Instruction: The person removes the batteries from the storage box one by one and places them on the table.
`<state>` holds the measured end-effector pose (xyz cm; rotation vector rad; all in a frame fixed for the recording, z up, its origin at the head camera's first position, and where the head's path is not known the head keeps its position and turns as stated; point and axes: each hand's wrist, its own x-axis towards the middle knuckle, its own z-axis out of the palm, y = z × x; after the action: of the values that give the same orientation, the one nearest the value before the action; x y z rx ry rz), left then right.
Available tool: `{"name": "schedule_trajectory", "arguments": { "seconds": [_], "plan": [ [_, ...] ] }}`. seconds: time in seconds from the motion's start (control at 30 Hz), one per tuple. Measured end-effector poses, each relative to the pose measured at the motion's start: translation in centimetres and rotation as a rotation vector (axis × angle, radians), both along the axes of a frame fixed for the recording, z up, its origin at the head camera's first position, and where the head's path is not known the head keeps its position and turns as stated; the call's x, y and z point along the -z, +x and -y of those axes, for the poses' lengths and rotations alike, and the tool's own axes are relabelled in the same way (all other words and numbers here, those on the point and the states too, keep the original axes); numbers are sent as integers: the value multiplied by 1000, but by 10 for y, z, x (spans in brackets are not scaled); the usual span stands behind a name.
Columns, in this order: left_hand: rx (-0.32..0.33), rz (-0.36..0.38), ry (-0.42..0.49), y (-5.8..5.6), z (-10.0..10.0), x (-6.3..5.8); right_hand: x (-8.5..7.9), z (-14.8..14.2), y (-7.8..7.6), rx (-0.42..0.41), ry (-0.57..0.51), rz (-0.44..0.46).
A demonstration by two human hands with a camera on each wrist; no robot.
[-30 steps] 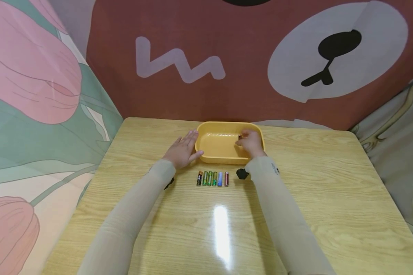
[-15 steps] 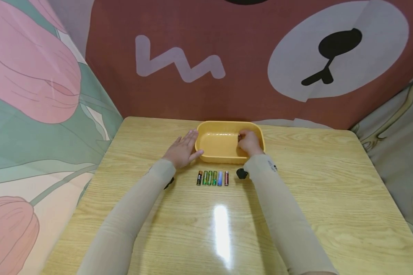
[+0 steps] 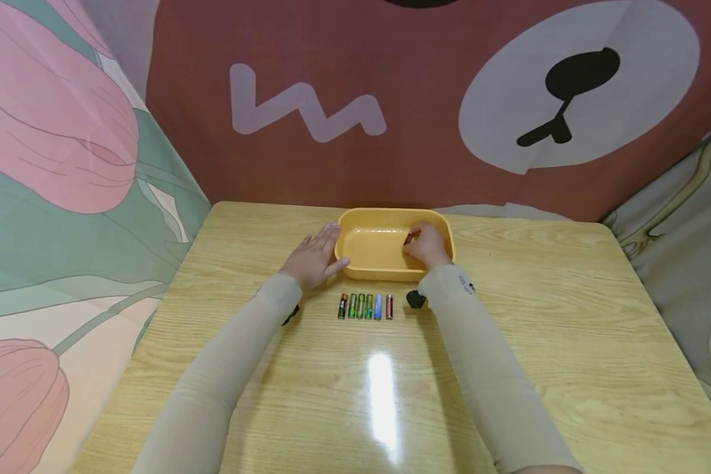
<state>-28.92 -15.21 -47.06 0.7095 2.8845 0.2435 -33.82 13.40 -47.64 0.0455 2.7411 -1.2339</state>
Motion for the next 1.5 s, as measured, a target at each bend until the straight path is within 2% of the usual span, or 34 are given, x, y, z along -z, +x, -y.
{"name": "schedule_trajectory", "arguments": {
  "seconds": [0.27,0.6,0.87,1.3,1.5],
  "plan": [
    [0,-5,1,1,0,0,0,0,2,9,-66,-1],
    [-4,-6,2,1,0,1,-1,1,1,12,-69,-26],
    [-5,-3,0,1,-1,0,-4,2,5,2,-120,-24],
    [5,-24,-12,0,-1,0,-3,4,8,-81,-208,-176],
    [10,-24,-3,0,0,0,-4,6,13,-69,-270,-240]
  ]
}}
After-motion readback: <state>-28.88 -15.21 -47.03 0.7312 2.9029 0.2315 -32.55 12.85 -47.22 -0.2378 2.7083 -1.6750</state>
